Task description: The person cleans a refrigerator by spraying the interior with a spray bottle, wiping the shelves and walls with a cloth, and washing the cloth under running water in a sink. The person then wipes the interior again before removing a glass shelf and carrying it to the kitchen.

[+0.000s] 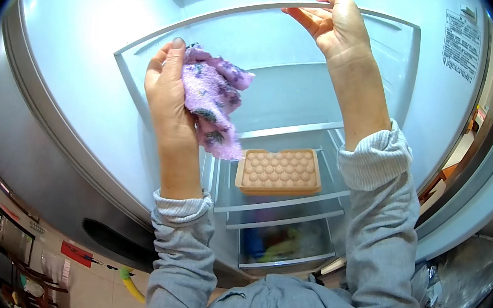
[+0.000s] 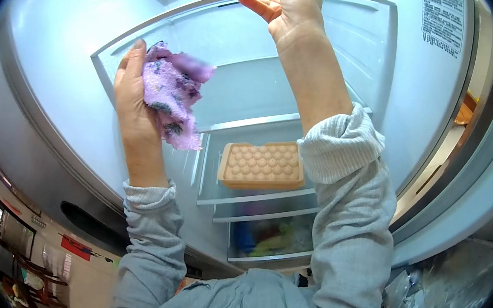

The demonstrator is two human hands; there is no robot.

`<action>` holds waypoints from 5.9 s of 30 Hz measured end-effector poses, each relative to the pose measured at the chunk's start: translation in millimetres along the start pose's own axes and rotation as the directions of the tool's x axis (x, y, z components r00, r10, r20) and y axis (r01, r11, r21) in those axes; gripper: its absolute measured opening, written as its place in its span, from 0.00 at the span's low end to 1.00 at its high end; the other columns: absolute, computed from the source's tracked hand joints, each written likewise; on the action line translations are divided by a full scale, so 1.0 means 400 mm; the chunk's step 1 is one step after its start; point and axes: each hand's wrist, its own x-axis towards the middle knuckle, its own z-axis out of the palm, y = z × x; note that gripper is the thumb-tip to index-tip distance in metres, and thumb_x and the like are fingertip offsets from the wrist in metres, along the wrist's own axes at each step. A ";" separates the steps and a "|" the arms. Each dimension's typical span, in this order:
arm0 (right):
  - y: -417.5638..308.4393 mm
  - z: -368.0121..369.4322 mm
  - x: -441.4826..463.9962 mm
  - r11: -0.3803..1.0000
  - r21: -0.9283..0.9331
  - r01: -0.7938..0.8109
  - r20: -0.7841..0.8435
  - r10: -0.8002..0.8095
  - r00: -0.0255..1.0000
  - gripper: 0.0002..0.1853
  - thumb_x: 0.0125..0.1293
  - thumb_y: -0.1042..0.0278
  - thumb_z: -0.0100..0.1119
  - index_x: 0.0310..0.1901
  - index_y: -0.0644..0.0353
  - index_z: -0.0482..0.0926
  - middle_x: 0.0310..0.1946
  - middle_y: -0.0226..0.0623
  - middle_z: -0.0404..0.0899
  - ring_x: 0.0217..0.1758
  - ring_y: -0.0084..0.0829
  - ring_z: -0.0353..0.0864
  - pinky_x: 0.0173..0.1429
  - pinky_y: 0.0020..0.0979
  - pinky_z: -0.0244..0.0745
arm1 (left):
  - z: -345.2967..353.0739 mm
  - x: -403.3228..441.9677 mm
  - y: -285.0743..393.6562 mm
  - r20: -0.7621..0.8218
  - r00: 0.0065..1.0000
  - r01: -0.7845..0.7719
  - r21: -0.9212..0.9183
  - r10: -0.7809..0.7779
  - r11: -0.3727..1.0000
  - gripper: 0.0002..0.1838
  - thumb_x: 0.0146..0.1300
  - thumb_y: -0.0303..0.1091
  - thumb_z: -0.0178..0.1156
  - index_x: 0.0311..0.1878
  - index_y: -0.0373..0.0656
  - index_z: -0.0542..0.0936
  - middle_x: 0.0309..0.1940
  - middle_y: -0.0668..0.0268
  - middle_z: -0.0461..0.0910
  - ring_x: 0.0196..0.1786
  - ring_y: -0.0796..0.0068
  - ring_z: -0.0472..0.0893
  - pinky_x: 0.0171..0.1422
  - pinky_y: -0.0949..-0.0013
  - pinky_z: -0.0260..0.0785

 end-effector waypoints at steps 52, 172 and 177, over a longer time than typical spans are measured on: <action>-0.186 0.095 -0.434 0.996 -0.026 0.091 0.144 -0.086 0.986 0.18 0.59 0.71 0.44 0.44 0.78 0.56 0.43 0.60 0.63 0.43 0.46 0.74 0.48 0.37 0.79 | -0.017 -0.287 0.250 0.519 0.677 -0.730 0.562 0.522 0.389 0.17 0.63 0.31 0.49 0.53 0.34 0.67 0.51 0.59 0.68 0.48 0.76 0.73 0.53 0.76 0.68; -0.418 0.156 -0.673 0.602 -0.486 0.634 0.126 -0.669 0.732 0.20 0.67 0.66 0.40 0.49 0.81 0.61 0.42 0.69 0.68 0.37 0.52 0.79 0.34 0.27 0.85 | -0.208 -0.407 0.543 0.161 0.924 -0.376 0.548 0.347 0.747 0.22 0.64 0.40 0.47 0.58 0.39 0.65 0.53 0.57 0.69 0.53 0.67 0.73 0.56 0.68 0.69; -0.424 0.164 -0.677 0.578 -0.483 0.658 0.205 -0.655 0.727 0.19 0.65 0.66 0.46 0.47 0.78 0.63 0.43 0.68 0.68 0.37 0.53 0.79 0.35 0.30 0.85 | -0.211 -0.416 0.558 0.154 0.925 -0.372 0.547 0.347 0.750 0.22 0.64 0.41 0.46 0.58 0.39 0.65 0.53 0.57 0.69 0.53 0.67 0.73 0.56 0.68 0.69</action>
